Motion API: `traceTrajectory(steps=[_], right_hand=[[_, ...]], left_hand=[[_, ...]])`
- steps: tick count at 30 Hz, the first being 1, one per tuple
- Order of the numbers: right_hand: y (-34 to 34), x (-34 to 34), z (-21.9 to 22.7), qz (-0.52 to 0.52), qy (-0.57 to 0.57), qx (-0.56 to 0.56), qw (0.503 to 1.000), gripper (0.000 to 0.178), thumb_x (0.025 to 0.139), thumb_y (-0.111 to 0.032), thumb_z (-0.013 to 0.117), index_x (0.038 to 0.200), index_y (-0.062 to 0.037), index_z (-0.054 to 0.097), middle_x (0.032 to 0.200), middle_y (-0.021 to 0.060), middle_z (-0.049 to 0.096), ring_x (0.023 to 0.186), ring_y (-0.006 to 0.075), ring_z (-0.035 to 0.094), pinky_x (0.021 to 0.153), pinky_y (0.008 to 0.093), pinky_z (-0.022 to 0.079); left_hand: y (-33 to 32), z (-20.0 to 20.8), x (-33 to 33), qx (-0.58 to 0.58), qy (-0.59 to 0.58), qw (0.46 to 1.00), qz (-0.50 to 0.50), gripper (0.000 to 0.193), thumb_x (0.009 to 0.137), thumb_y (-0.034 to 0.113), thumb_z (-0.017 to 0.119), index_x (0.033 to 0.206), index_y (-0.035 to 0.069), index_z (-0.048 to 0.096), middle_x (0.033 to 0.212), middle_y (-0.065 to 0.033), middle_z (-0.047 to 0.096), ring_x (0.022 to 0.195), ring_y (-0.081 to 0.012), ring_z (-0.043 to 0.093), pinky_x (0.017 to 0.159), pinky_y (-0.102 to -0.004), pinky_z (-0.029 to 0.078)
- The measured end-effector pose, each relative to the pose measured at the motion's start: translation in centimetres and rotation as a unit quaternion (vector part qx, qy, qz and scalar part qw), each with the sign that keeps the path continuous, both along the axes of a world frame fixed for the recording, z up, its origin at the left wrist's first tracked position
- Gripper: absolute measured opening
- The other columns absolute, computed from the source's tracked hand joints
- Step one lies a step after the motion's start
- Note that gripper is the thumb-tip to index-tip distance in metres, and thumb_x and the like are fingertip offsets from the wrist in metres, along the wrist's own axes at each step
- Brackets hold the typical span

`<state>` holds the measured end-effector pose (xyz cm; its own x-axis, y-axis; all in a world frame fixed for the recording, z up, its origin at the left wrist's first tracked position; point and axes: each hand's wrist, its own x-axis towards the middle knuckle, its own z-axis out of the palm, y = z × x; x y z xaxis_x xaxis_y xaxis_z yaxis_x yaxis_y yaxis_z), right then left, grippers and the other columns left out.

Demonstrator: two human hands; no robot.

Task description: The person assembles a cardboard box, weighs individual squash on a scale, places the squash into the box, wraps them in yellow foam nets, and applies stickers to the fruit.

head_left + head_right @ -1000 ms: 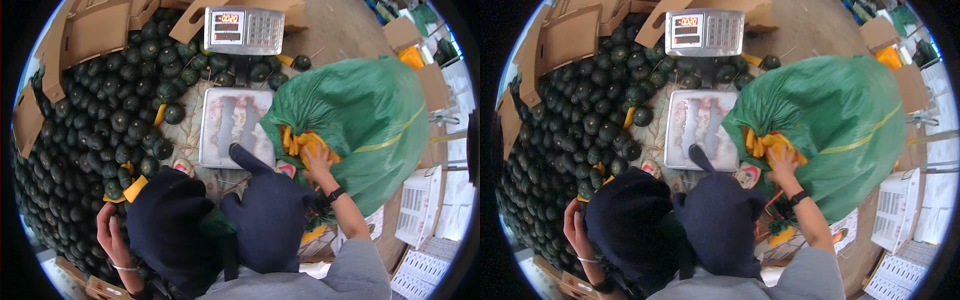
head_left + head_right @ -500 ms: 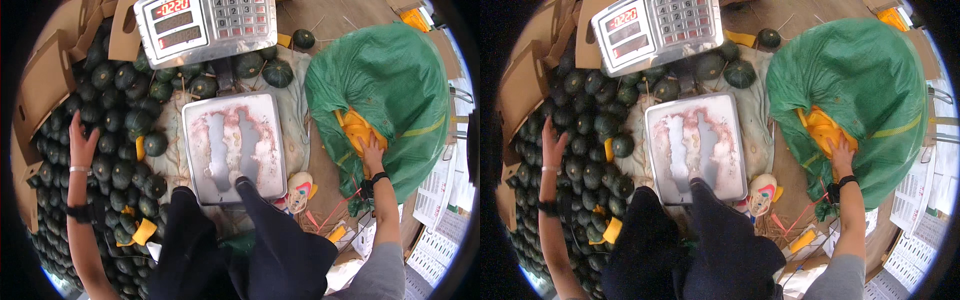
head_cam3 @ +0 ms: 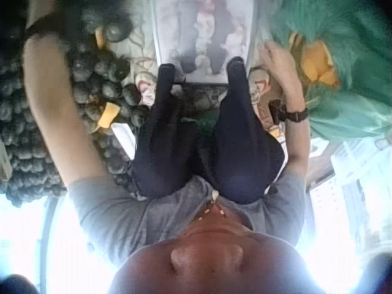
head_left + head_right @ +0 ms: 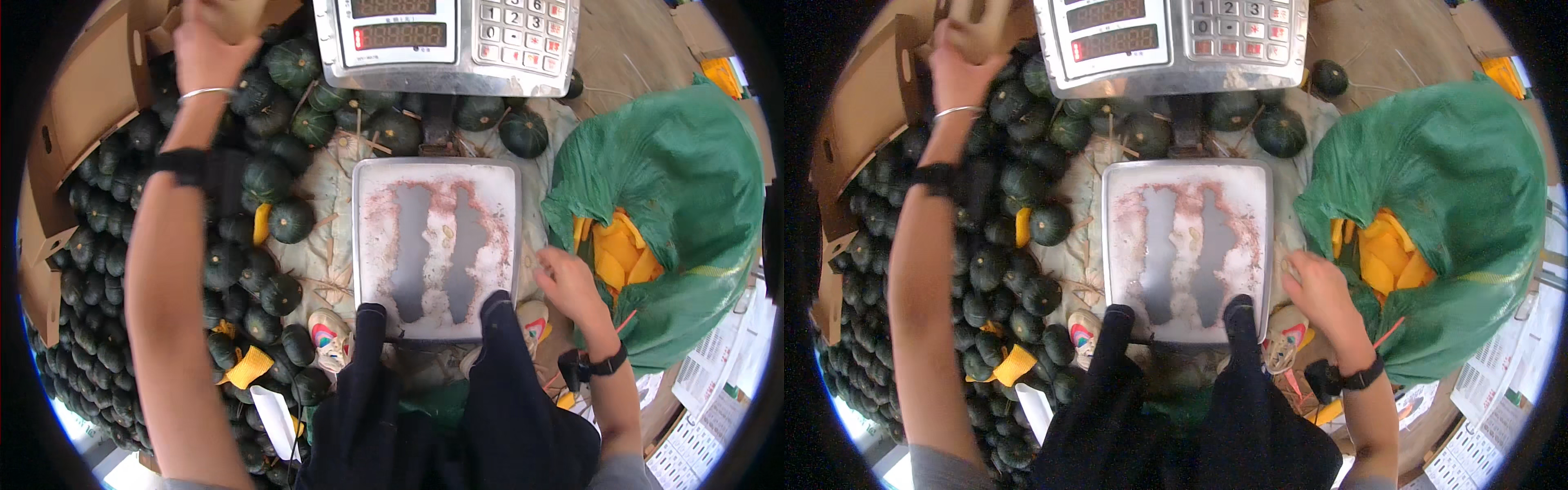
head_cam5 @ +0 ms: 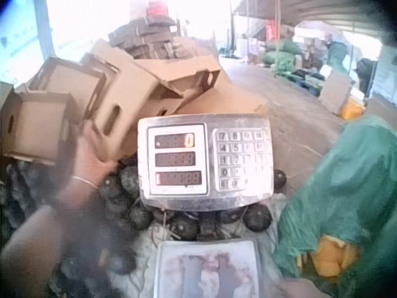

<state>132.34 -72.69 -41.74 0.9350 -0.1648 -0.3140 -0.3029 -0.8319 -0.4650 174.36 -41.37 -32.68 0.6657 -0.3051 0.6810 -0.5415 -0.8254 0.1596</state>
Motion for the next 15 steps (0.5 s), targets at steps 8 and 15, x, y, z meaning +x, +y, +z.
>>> traceTrajectory(steps=[8,15], right_hand=[[-5.6,12.6,-8.7,-0.084,-0.218,-0.034,0.972,0.044,0.074,-0.013,0.065,0.115,-0.0023,0.055,0.111,0.0231,0.055,0.101,0.0376,0.055,0.088,0.0401,0.046],[-6.6,18.7,-11.0,-0.189,-0.059,-0.141,0.970,0.087,0.060,-0.024,0.080,0.135,-0.0142,0.037,0.131,0.0237,0.040,0.118,0.0453,0.042,0.097,0.0496,0.041]], left_hand=[[21.2,5.8,-11.5,-0.250,0.210,0.944,-0.046,0.063,0.090,0.023,0.055,0.144,0.009,0.027,0.141,-0.0115,0.038,0.126,-0.0223,0.041,0.102,-0.0375,0.036],[31.8,-3.0,-38.7,-0.626,0.535,0.554,0.123,0.062,0.080,0.044,0.059,0.130,0.009,0.044,0.125,-0.0080,0.052,0.111,-0.0262,0.053,0.088,-0.0457,0.048]])
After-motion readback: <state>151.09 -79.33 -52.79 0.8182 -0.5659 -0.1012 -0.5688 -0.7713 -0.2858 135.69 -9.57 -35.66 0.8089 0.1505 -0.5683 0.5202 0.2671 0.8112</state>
